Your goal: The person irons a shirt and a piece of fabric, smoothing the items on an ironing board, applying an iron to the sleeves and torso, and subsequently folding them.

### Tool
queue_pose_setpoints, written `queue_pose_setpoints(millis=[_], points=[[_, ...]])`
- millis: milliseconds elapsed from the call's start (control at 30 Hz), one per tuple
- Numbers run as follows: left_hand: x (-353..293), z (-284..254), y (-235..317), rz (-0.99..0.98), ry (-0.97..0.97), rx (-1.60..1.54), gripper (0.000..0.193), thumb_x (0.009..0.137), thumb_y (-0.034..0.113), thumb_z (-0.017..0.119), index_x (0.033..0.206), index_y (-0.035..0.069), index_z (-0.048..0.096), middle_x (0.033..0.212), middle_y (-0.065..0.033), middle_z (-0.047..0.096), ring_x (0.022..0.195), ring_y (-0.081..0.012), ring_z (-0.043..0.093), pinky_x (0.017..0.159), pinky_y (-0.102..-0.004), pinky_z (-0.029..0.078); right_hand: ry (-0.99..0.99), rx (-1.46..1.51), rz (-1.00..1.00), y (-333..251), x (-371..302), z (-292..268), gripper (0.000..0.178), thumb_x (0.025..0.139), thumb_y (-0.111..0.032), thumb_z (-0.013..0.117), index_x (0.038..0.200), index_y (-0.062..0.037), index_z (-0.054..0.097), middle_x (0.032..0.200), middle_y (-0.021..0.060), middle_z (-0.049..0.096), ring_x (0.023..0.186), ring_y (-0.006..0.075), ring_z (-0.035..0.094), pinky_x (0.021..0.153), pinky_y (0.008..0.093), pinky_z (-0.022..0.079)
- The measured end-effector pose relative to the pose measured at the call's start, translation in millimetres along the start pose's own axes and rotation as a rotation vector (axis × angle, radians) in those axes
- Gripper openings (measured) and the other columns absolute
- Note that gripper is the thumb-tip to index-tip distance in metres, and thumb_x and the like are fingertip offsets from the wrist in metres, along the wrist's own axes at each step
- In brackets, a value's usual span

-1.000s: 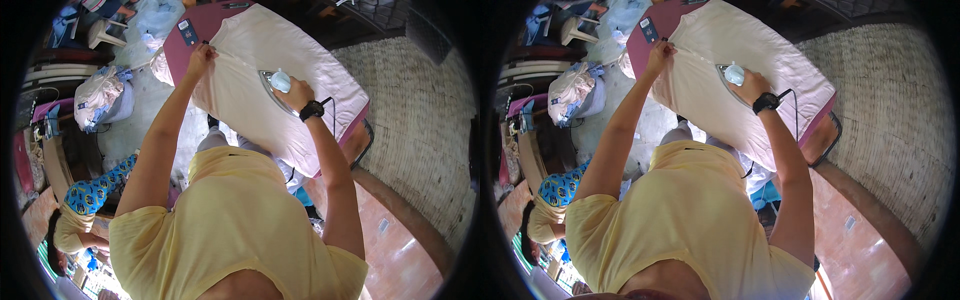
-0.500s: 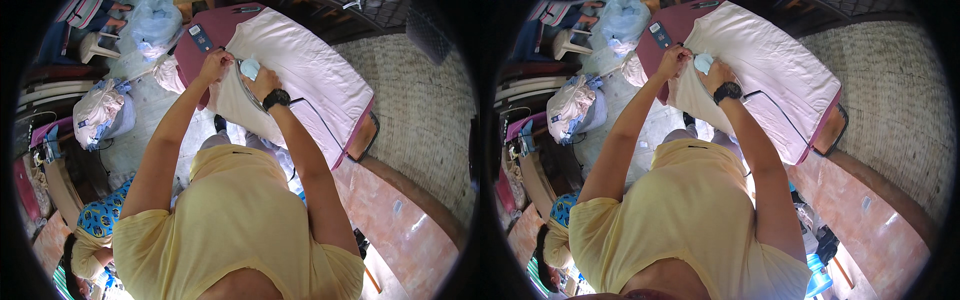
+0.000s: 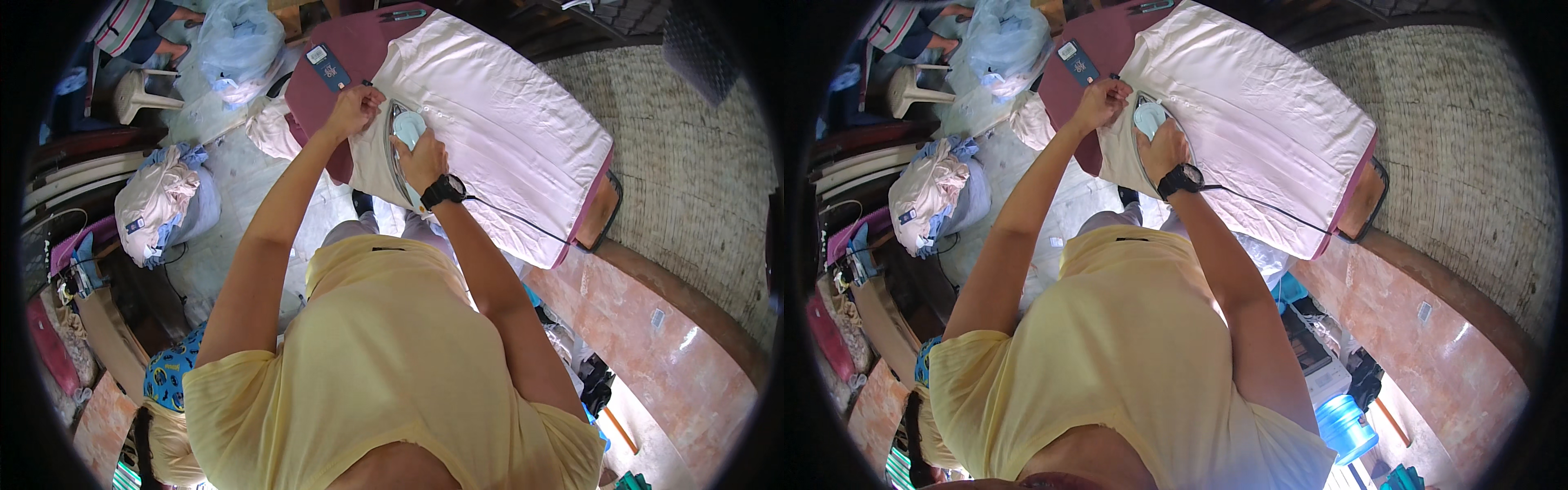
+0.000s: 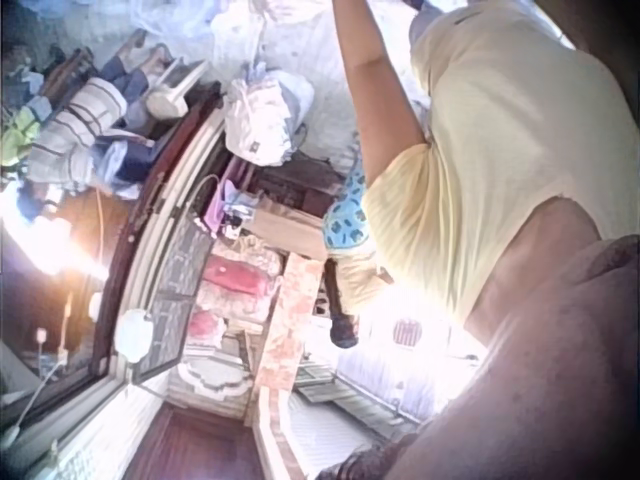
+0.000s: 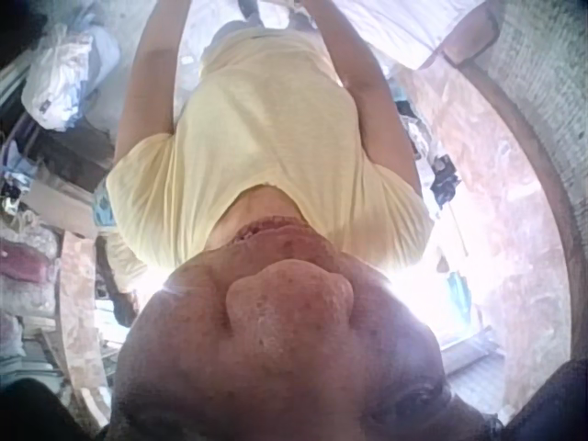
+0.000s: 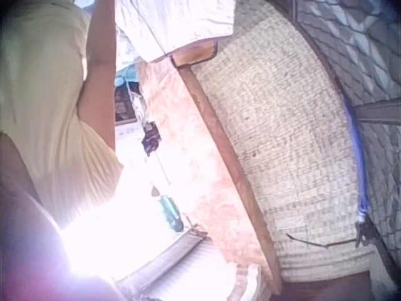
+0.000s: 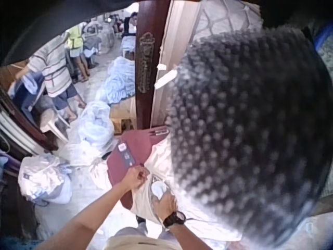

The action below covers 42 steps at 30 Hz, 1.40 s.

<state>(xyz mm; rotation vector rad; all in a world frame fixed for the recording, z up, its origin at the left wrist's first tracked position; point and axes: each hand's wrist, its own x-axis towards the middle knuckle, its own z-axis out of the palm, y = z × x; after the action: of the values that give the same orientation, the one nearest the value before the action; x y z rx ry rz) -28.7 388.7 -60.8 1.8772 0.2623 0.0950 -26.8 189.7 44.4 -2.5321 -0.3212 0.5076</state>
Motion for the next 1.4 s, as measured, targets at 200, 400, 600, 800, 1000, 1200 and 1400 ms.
queue_pose_setpoints(millis=[200, 400, 600, 800, 1000, 1200, 1400], points=[[1.4, -3.7, 8.4, -0.097, -0.025, 0.006, 0.034, 0.072, -0.015, 0.057, 0.103, -0.004, 0.066, 0.098, -0.0112, 0.07, 0.089, -0.017, 0.068, 0.081, -0.0289, 0.056, 0.073, 0.017, -0.006, -4.5, 6.4, 9.0, 0.058, 0.081, -0.045, 0.073, 0.097, 0.0079, 0.058, 0.084, 0.0306, 0.066, 0.083, 0.046, 0.066, 0.073, 0.0508, 0.052], [1.7, -2.6, 1.0, -0.012, 0.007, 0.012, 0.029, 0.073, -0.012, 0.062, 0.101, -0.002, 0.066, 0.097, -0.009, 0.07, 0.088, -0.0152, 0.068, 0.081, -0.0287, 0.056, 0.1, 0.036, -0.005, -3.1, 11.7, 17.4, 0.058, 0.079, -0.045, 0.074, 0.095, 0.0086, 0.058, 0.082, 0.0303, 0.066, 0.082, 0.0463, 0.066, 0.072, 0.0513, 0.053], [3.9, -2.3, -1.4, 0.074, 0.005, -0.007, 0.026, 0.072, -0.009, 0.066, 0.096, 0.0, 0.068, 0.092, -0.0087, 0.069, 0.084, -0.0162, 0.068, 0.079, -0.0271, 0.055, -0.027, -0.164, -0.222, 25.2, 14.2, -45.0, 0.061, 0.074, -0.055, 0.074, 0.115, -0.0103, 0.065, 0.096, 0.0229, 0.069, 0.093, 0.0409, 0.066, 0.08, 0.0499, 0.053], [0.9, -1.0, -3.8, 0.135, 0.015, 0.052, 0.025, 0.075, -0.009, 0.064, 0.096, 0.002, 0.069, 0.093, -0.0079, 0.066, 0.085, -0.0168, 0.067, 0.079, -0.0276, 0.054, 0.007, -0.336, -0.176, 101.8, 6.6, -100.7, 0.063, 0.073, -0.058, 0.074, 0.111, -0.0083, 0.066, 0.088, 0.0192, 0.071, 0.085, 0.0379, 0.068, 0.075, 0.0469, 0.055], [-3.8, 3.1, 13.4, 0.121, 0.002, 0.12, 0.028, 0.076, -0.01, 0.061, 0.096, 0.007, 0.072, 0.089, -0.0086, 0.063, 0.081, -0.0182, 0.064, 0.076, -0.0287, 0.053, -0.105, -0.232, -0.149, 85.1, 22.2, -89.5, 0.062, 0.074, -0.057, 0.072, 0.112, -0.0089, 0.066, 0.094, 0.0215, 0.069, 0.091, 0.042, 0.065, 0.08, 0.0525, 0.052], [-7.0, 5.3, 18.7, 0.076, -0.039, 0.254, 0.036, 0.076, -0.009, 0.06, 0.103, 0.013, 0.069, 0.102, -0.008, 0.059, 0.089, -0.0212, 0.06, 0.078, -0.0351, 0.05, -0.086, -0.243, -0.139, 70.7, 17.2, -84.5, 0.058, 0.075, -0.053, 0.073, 0.112, -0.0081, 0.066, 0.097, 0.0216, 0.069, 0.094, 0.0399, 0.066, 0.083, 0.0507, 0.052], [6.7, 45.7, 38.5, 0.482, -0.007, 0.698, 0.043, 0.087, 0.008, 0.058, 0.128, 0.02, 0.055, 0.136, -0.0002, 0.048, 0.129, -0.0232, 0.041, 0.108, -0.048, 0.032, -0.062, -0.232, -0.122, 56.3, 15.0, -80.7, 0.06, 0.074, -0.054, 0.074, 0.111, -0.0075, 0.066, 0.097, 0.0218, 0.069, 0.093, 0.0388, 0.067, 0.081, 0.0488, 0.053]])
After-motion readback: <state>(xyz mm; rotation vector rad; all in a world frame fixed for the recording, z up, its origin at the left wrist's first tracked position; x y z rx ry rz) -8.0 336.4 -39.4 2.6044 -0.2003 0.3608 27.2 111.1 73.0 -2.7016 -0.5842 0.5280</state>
